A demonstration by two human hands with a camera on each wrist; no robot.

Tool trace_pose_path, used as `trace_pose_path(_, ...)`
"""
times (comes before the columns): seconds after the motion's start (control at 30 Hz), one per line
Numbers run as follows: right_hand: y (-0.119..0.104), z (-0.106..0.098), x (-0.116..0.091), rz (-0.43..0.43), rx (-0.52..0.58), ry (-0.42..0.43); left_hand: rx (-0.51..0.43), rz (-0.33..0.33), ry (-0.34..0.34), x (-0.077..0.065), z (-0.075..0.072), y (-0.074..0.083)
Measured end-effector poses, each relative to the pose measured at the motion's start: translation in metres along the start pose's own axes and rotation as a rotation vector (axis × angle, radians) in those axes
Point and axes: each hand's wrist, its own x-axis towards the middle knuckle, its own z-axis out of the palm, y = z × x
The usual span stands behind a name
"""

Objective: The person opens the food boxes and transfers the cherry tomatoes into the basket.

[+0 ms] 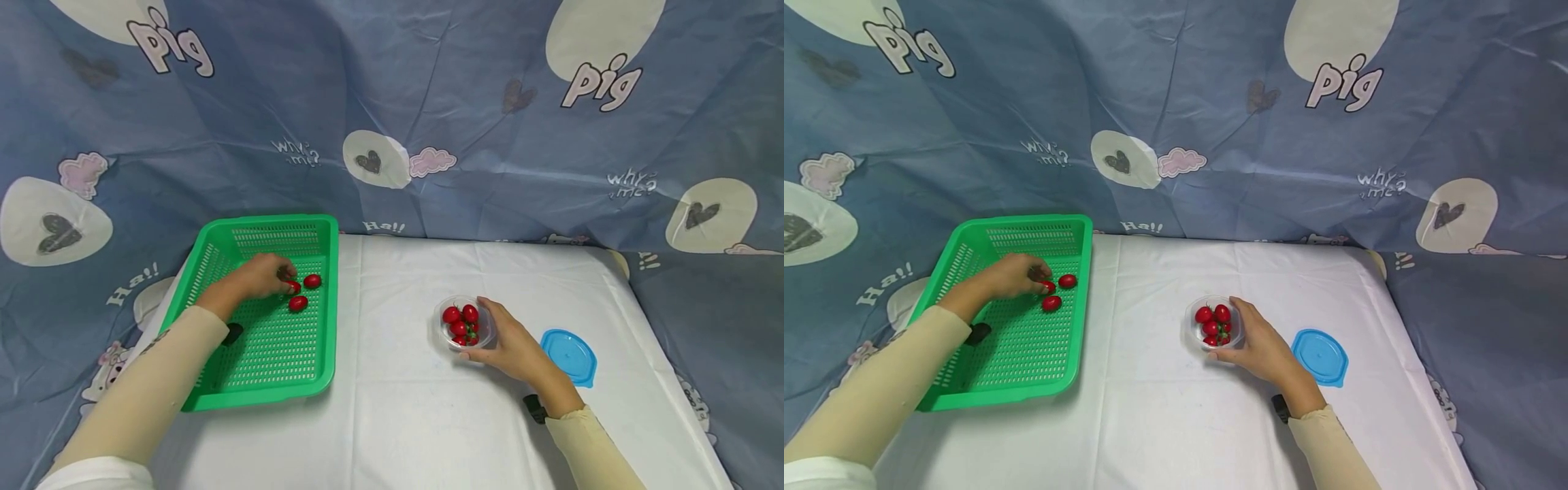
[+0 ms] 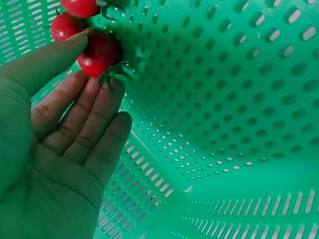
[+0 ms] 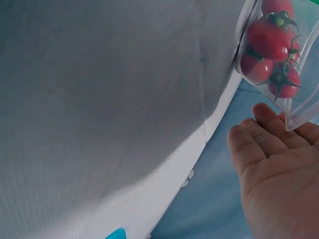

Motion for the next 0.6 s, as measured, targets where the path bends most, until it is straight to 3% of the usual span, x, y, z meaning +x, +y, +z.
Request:
trace_pose_path(0.17, 0.001, 0.001, 0.0, -0.003, -0.002, 0.003, -0.018, -0.008, 0.028, 0.0, -0.004, 0.001)
trace_pose_path(0.37, 0.002, 0.0, 0.0, -0.008, 0.001, 0.004, -0.027, 0.036, 0.12, -0.002, -0.017, 0.007)
trace_pose_path(0.6, 0.002, 0.001, 0.001, -0.004, 0.002, -0.006, -0.039, 0.048, 0.218, -0.008, -0.036, 0.029)
